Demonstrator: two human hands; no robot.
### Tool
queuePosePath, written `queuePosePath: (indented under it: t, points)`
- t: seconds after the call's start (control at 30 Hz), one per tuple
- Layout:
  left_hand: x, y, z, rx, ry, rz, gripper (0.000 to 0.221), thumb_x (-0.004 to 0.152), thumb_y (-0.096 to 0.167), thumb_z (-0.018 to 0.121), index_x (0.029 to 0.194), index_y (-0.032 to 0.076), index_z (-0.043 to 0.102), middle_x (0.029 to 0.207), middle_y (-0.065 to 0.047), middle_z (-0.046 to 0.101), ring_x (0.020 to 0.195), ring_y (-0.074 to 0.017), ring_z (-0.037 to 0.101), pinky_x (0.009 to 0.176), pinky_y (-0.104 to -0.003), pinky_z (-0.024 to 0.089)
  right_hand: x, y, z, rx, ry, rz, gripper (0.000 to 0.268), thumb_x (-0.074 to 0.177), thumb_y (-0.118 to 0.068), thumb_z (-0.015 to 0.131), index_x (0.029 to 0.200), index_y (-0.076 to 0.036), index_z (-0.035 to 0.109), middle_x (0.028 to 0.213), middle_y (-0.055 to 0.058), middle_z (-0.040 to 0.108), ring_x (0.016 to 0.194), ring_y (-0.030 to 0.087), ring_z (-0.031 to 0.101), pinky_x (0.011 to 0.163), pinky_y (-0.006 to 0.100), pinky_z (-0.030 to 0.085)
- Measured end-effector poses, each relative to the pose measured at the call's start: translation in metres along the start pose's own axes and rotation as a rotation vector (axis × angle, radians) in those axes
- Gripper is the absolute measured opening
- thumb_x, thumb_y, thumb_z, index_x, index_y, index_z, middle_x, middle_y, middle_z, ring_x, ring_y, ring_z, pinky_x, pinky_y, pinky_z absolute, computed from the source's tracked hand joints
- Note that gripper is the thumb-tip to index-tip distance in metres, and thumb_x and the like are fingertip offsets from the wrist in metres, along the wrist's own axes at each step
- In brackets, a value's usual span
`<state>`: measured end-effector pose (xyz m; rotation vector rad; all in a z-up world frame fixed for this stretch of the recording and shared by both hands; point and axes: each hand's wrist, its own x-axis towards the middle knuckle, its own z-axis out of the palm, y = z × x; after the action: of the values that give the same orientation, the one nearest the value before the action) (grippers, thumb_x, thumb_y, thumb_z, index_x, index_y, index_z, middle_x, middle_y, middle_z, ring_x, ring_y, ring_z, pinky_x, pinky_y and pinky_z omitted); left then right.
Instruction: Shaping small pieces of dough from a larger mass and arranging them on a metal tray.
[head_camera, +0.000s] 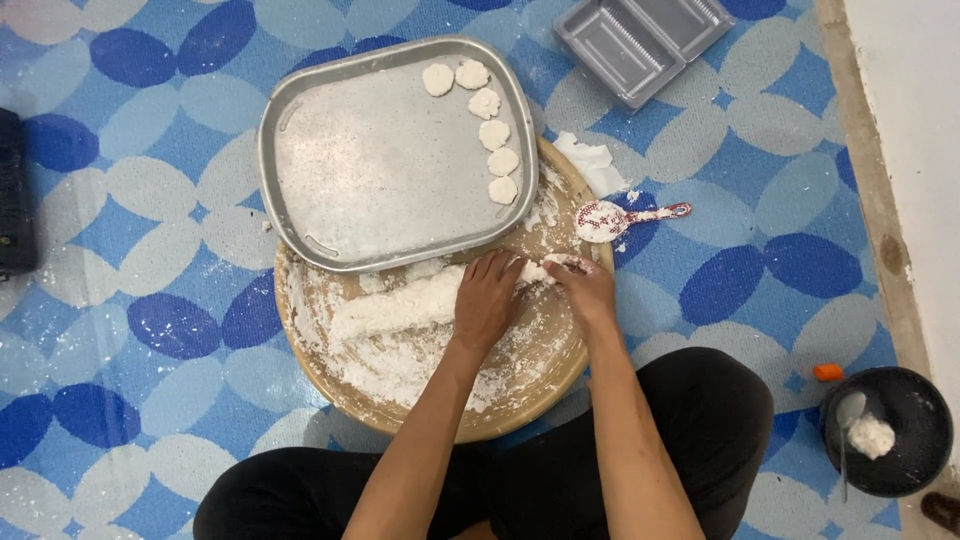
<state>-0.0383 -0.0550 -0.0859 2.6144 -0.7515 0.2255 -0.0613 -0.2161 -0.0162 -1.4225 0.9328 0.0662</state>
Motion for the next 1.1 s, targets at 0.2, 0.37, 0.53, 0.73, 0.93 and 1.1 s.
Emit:
queuePosePath:
  t: [0.2,0.37,0.53,0.73,0.93,1.1]
  points:
    - [-0.002,-0.002,0.002,0.001,-0.032,-0.002,0.054,0.081,0.034,0.08,0.13,0.018,0.063,0.127,-0.007,0.063,0.129,-0.0262,0.056,0.11,-0.043,0.04,-0.02,-0.032,-0.003,0.175,0.025,-0.042,0.042,0.07,-0.01,0.092,0.104,0.004,0.071,0.087,0.013,0.071,0.07,0.018,0.066,0.065,0.03,0.055]
    - [0.0,0.012,-0.037,-0.108,-0.161,-0.052,0.076,0.081,0.023,0.082,0.148,0.01,0.047,0.138,-0.016,0.058,0.137,-0.0301,0.05,0.118,-0.043,0.034,-0.032,-0.038,-0.012,0.109,-0.073,-0.098,0.034,0.073,-0.003,0.085,0.105,-0.004,0.073,0.089,0.01,0.07,0.076,0.019,0.066,0.068,0.034,0.058]
    - [-0.014,0.045,-0.107,-0.567,-0.306,-0.379,0.082,0.09,0.01,0.07,0.161,0.008,0.028,0.154,-0.023,0.045,0.146,-0.0363,0.04,0.123,-0.048,0.03,-0.043,-0.025,-0.003,0.16,-0.218,0.045,0.044,0.08,0.001,0.069,0.123,-0.009,0.065,0.103,0.006,0.067,0.082,0.018,0.065,0.071,0.034,0.06]
    - [-0.048,0.046,-0.094,-0.848,-0.111,-0.641,0.075,0.082,0.026,0.083,0.148,0.009,0.052,0.139,-0.021,0.061,0.124,-0.0379,0.062,0.11,-0.043,0.052,-0.044,-0.006,0.002,0.154,-0.432,0.165,0.066,0.084,-0.004,0.065,0.145,-0.015,0.043,0.102,0.012,0.069,0.087,0.025,0.073,0.075,0.044,0.061]
    - [-0.069,0.043,-0.106,-0.529,0.177,-0.406,0.039,0.089,0.015,0.077,0.125,0.002,0.07,0.122,-0.017,0.072,0.113,-0.034,0.069,0.095,-0.041,0.058,-0.043,0.013,0.008,0.345,-0.636,0.388,0.037,0.086,-0.037,0.059,0.111,-0.012,0.068,0.108,0.012,0.075,0.1,0.026,0.074,0.089,0.037,0.057]
    - [-0.084,0.04,-0.126,-0.755,0.068,-0.741,0.041,0.092,0.022,0.075,0.128,0.002,0.069,0.117,-0.021,0.073,0.112,-0.0345,0.07,0.097,-0.043,0.058,-0.095,0.009,0.015,0.117,-0.316,0.161,0.063,0.098,-0.019,0.058,0.153,-0.001,0.034,0.13,0.013,0.053,0.109,0.025,0.063,0.096,0.042,0.052]
